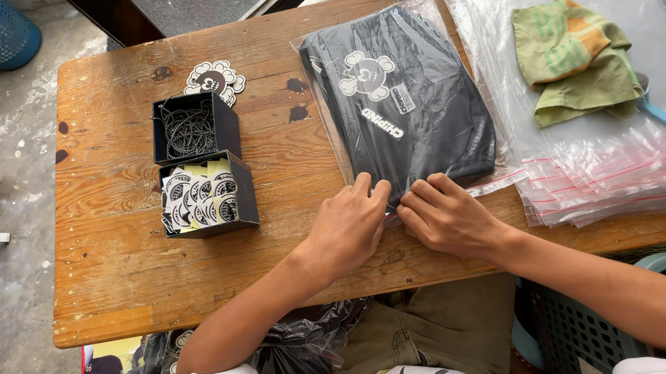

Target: The person wipes a plastic bag with a cloth, then places a folded black garment into the bag and seals it. The sealed bag is then placed into a basket.

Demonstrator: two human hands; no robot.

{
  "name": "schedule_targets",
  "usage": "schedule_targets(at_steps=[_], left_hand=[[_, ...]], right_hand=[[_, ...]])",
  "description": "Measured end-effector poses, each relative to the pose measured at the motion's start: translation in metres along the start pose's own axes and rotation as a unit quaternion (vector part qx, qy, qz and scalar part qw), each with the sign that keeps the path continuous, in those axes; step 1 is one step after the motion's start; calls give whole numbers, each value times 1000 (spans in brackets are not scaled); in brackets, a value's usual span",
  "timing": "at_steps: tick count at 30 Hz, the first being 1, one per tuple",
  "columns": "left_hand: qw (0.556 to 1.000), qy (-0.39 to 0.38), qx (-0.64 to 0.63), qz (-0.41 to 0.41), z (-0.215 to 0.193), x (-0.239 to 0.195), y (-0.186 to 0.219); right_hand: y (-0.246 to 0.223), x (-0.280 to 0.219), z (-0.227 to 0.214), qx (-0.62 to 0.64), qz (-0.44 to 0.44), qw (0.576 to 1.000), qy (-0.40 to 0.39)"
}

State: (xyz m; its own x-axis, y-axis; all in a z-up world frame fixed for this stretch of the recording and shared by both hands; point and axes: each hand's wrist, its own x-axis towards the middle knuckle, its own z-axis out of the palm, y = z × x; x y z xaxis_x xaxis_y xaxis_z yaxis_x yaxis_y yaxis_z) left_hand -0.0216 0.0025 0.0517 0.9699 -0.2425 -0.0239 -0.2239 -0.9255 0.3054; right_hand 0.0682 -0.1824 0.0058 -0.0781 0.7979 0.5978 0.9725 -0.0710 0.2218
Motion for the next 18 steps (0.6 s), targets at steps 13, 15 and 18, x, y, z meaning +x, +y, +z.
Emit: schedule_targets(at_steps=[13,15,18], left_hand=[[1000,-8,-11,3,3,0,-1],[1000,-4,-19,-16,0,-3,3],[996,59,-69,-7,6,-16,4]], right_hand=[[-3,4,3,7,-14,1000,6],[-2,3,5,7,-19,1000,10],[-3,5,4,10,-12,1000,18]])
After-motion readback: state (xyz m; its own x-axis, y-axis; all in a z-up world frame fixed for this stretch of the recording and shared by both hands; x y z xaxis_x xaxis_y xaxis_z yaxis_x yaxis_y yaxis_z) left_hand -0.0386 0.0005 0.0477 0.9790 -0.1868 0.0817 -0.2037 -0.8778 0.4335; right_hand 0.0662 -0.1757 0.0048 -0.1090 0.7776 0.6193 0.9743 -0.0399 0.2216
